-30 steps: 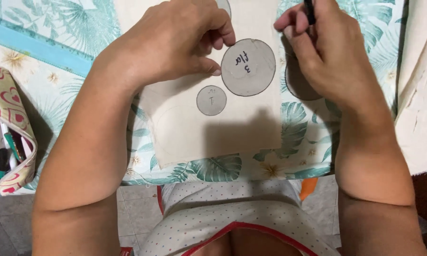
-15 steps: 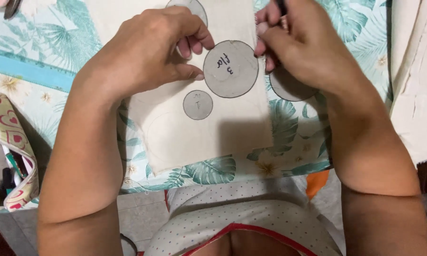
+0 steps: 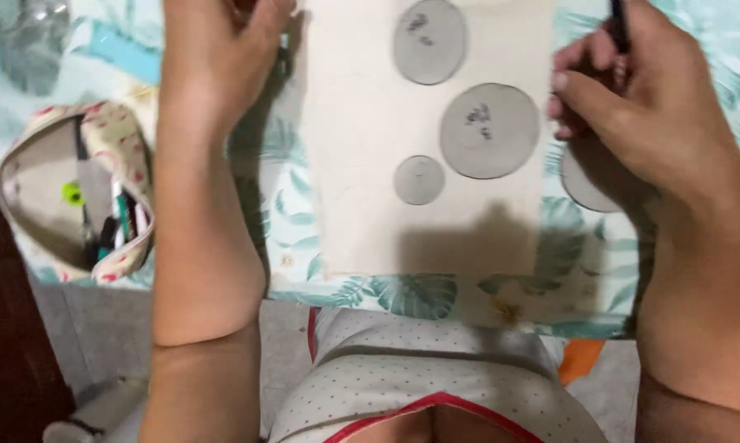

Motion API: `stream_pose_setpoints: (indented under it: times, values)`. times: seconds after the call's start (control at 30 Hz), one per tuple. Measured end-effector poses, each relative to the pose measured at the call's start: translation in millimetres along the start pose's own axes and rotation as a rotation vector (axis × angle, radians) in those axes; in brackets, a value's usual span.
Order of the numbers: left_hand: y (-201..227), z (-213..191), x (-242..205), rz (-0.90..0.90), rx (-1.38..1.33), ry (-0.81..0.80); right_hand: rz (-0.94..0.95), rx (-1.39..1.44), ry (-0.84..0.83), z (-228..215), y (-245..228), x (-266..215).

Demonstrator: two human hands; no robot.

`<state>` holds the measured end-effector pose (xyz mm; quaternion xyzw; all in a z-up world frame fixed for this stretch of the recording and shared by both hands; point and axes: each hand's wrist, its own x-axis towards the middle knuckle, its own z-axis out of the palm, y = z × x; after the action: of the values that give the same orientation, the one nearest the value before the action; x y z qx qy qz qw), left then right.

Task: Tracing circular templates onto a piece of fabric using a pencil.

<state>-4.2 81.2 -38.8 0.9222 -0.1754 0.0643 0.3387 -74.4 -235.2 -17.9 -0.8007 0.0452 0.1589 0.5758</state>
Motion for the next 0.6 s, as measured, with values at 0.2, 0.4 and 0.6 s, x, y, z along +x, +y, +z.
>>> stream_pose_setpoints:
  times: [0.2, 0.4, 0.6]
  values:
    - [17, -3, -23, -0.147, -0.201, -0.062, -0.027, 0.039, 0.049, -1, 20, 0]
    - [22, 3, -28, -0.196, 0.029, -0.050, -0.033, -0.011, -0.008, -8, 42, 2]
    - [37, 0, -32, -0.372, -0.167, -0.040, -0.060, -0.066, -0.038, -12, 39, 1]
